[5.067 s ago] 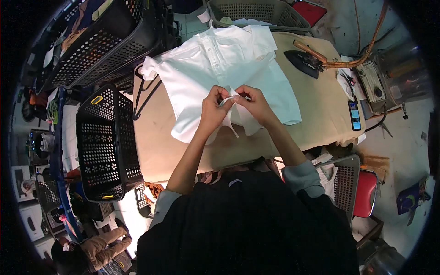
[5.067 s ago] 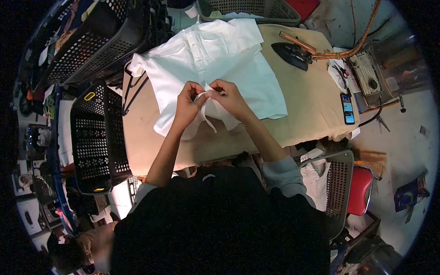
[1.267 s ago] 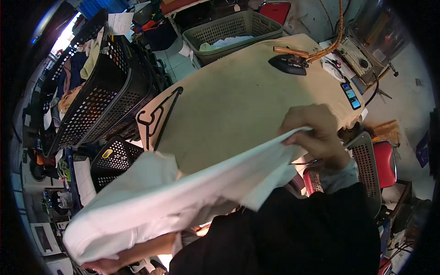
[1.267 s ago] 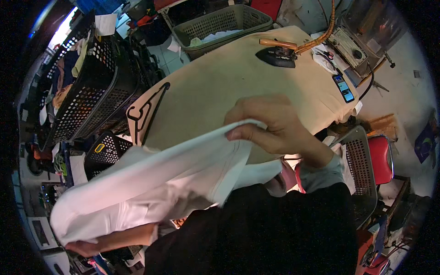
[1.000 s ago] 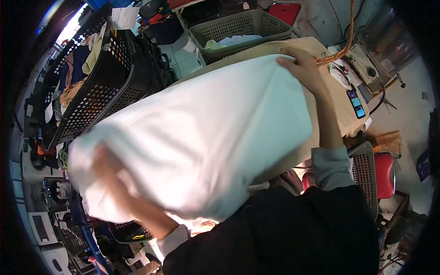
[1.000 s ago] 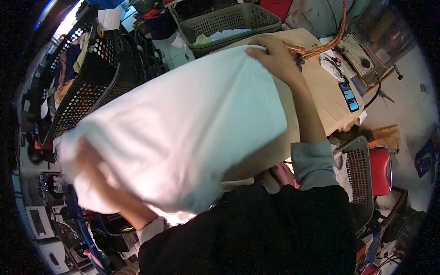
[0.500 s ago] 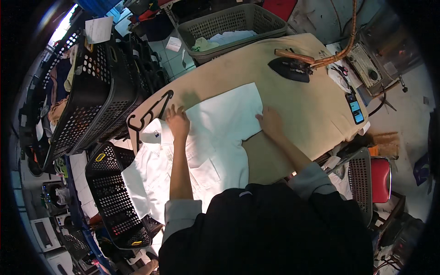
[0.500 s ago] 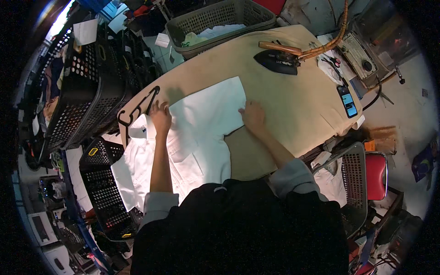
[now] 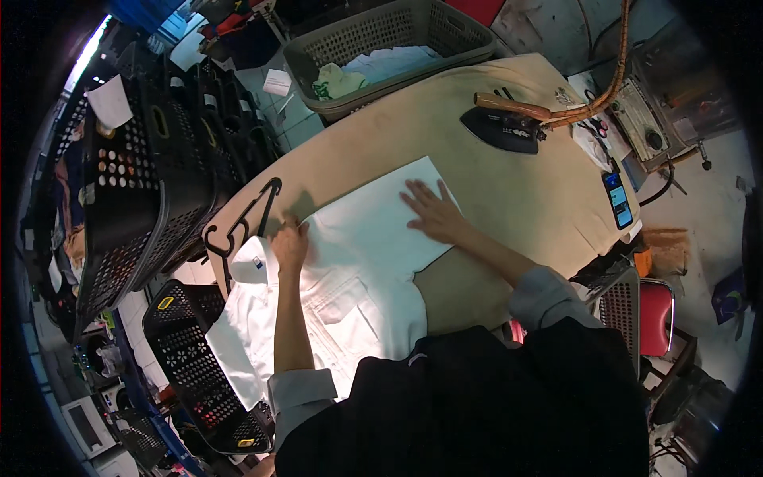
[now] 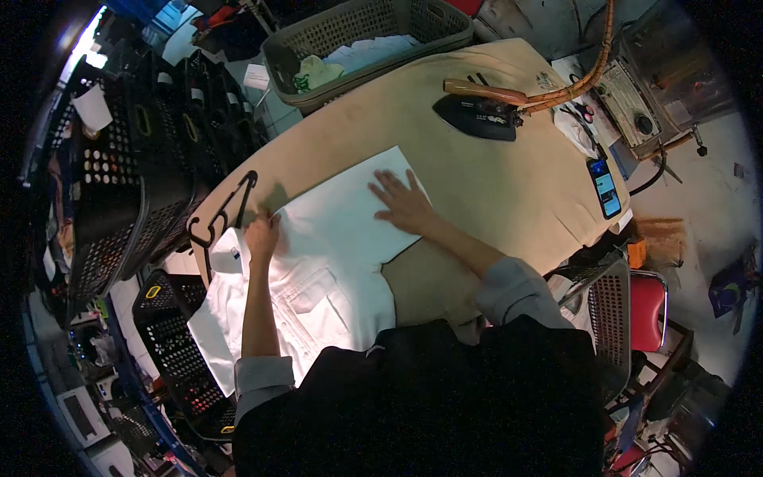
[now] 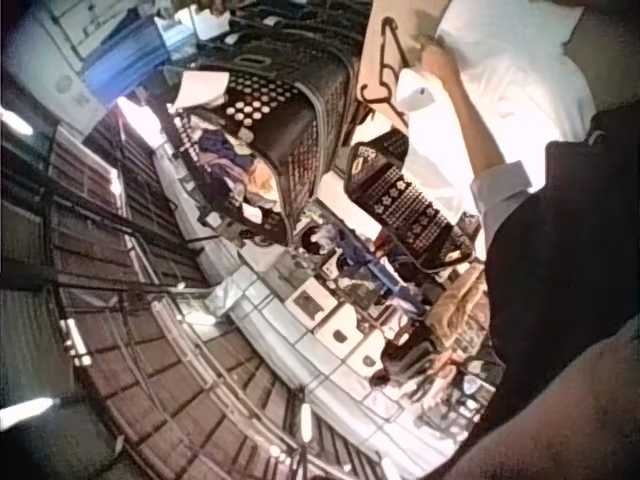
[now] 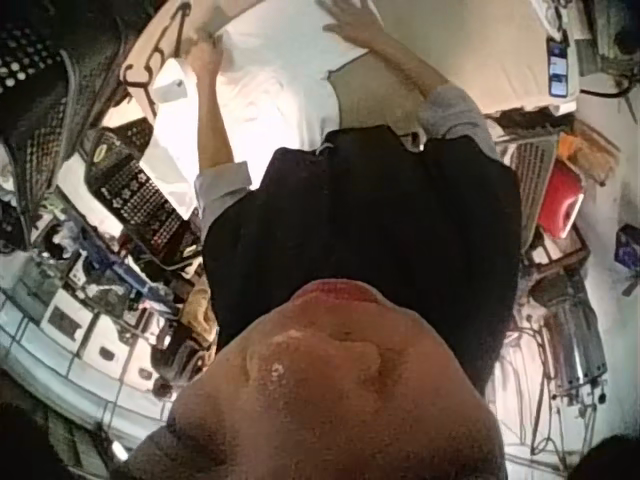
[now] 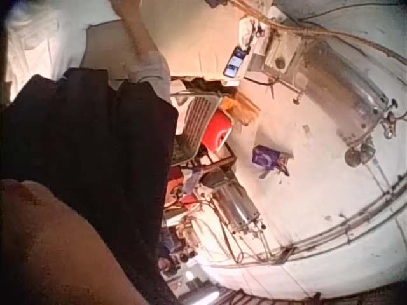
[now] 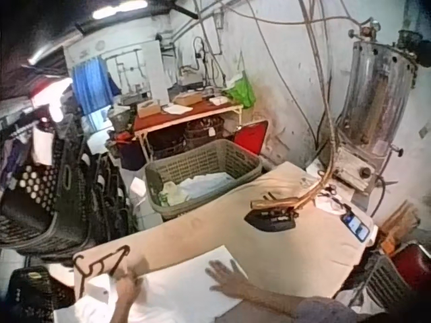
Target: The person irons a light-colored shirt on a table, smoothing the fabric and using a steam iron to press the sleeves, body, and collar. After folding the shirt, they place it in a basket and then iron a white shirt, buttoning it and pressing the collar and body before placing it in a basket.
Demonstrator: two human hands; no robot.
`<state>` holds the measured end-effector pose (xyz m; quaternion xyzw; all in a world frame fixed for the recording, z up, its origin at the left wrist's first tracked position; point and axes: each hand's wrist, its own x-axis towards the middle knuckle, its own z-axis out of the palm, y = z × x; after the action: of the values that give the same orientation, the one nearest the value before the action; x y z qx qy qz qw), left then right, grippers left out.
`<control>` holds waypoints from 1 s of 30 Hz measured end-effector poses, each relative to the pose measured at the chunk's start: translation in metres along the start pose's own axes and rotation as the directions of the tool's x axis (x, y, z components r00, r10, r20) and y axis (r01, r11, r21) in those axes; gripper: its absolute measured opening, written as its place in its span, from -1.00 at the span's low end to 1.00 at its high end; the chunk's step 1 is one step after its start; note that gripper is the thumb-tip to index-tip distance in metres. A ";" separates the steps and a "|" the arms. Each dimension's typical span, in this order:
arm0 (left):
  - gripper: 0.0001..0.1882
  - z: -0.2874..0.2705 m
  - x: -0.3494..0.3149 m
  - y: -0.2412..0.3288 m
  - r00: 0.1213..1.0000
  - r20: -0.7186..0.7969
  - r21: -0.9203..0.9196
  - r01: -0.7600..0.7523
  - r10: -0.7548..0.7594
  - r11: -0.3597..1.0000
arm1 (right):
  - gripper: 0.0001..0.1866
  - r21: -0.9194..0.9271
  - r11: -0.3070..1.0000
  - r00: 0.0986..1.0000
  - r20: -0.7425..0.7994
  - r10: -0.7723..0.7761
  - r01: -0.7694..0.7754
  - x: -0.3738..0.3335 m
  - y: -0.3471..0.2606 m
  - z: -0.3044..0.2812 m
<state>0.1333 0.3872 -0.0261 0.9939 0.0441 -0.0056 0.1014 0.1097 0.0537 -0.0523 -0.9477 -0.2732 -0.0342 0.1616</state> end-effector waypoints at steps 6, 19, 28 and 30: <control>-0.67 0.003 0.003 -0.030 0.996 0.085 -0.029 0.036 -0.033 0.999 | -0.37 -0.502 0.775 0.901 -0.387 0.196 -0.384 0.031 0.116 -0.111; -0.65 -0.047 0.007 -0.051 0.955 0.294 0.156 -0.091 0.042 0.984 | -0.60 -0.089 0.988 0.986 0.094 0.134 -0.126 0.030 0.186 -0.154; -0.76 -0.071 0.000 -0.052 0.980 0.201 0.150 -0.024 -0.007 0.988 | -0.78 0.199 0.978 0.945 0.306 -0.118 0.057 0.019 -0.036 -0.094; -0.78 -0.074 -0.007 -0.063 0.991 0.133 0.060 -0.012 0.004 0.998 | -0.81 0.245 0.961 0.944 0.268 -0.191 0.125 0.036 -0.076 -0.078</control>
<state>0.1209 0.4634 0.0336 0.9941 0.0330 -0.0726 0.0739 0.1017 0.1069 0.0484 -0.8928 -0.3716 0.1228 0.2229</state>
